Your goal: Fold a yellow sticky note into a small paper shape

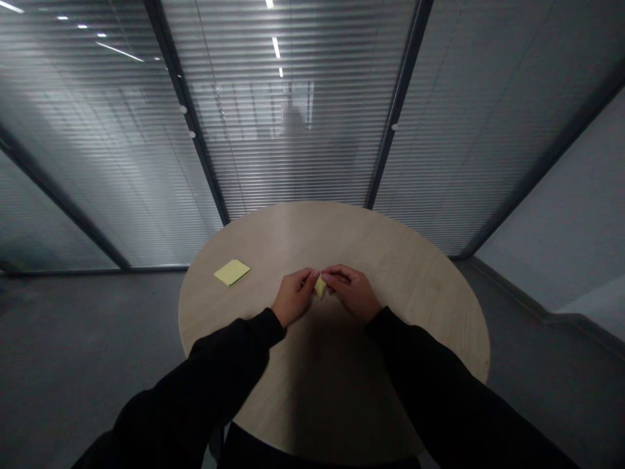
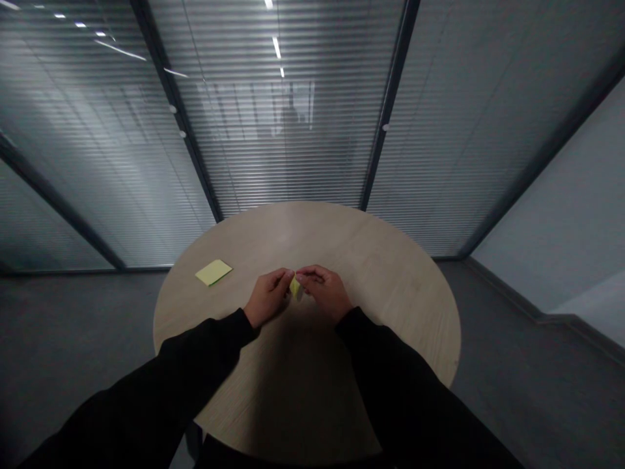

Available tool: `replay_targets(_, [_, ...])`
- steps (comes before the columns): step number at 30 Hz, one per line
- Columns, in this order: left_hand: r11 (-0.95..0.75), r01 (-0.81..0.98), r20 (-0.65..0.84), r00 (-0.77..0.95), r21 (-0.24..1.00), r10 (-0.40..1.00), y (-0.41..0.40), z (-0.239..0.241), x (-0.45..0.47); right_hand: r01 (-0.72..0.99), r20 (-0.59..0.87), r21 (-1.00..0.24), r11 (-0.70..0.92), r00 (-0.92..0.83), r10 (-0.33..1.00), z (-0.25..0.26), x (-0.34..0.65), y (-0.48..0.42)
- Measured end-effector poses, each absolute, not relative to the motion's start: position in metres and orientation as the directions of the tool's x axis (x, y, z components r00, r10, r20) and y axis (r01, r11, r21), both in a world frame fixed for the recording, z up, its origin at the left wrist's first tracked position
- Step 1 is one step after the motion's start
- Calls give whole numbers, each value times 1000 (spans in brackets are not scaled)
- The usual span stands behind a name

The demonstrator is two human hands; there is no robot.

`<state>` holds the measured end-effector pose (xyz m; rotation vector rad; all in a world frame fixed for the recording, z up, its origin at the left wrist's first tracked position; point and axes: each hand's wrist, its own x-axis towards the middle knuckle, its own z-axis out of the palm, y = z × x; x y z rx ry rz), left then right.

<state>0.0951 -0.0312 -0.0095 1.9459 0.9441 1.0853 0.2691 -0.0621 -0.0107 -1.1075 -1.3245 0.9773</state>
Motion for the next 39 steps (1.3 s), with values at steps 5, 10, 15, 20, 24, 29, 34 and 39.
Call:
replay_targets(5, [-315,118,232,451,942,862,-33,-12,99,114,239,-966,231,60,969,-12,270,-62])
replay_targets(10, [-214,-26,196,519,976,832,-33,-14,102,167,283,-950,264,103,954,-16,274,-60])
replay_targets(15, [-209,47,161,481,977,862,-34,-12,101,218,305,-935,281,85,948,-16,275,-61])
replay_targets(20, [-422,121,325,463,899,825,-34,-7,98,262,347,-911,319,69,935,-15,277,-60])
replay_targets(24, [-527,212,391,460,823,797,-32,-7,98,312,415,-874,374,75,907,-13,277,-59])
replay_targets(29, [-461,197,322,485,865,813,-34,-8,100,252,340,-918,306,104,935,-11,275,-61])
replay_targets(34, [-387,160,250,534,908,807,-36,-5,101,136,225,-969,208,126,966,-14,274,-60])
replay_targets(39, [-406,170,265,528,898,807,-35,-9,100,105,200,-975,194,55,978,-17,276,-58])
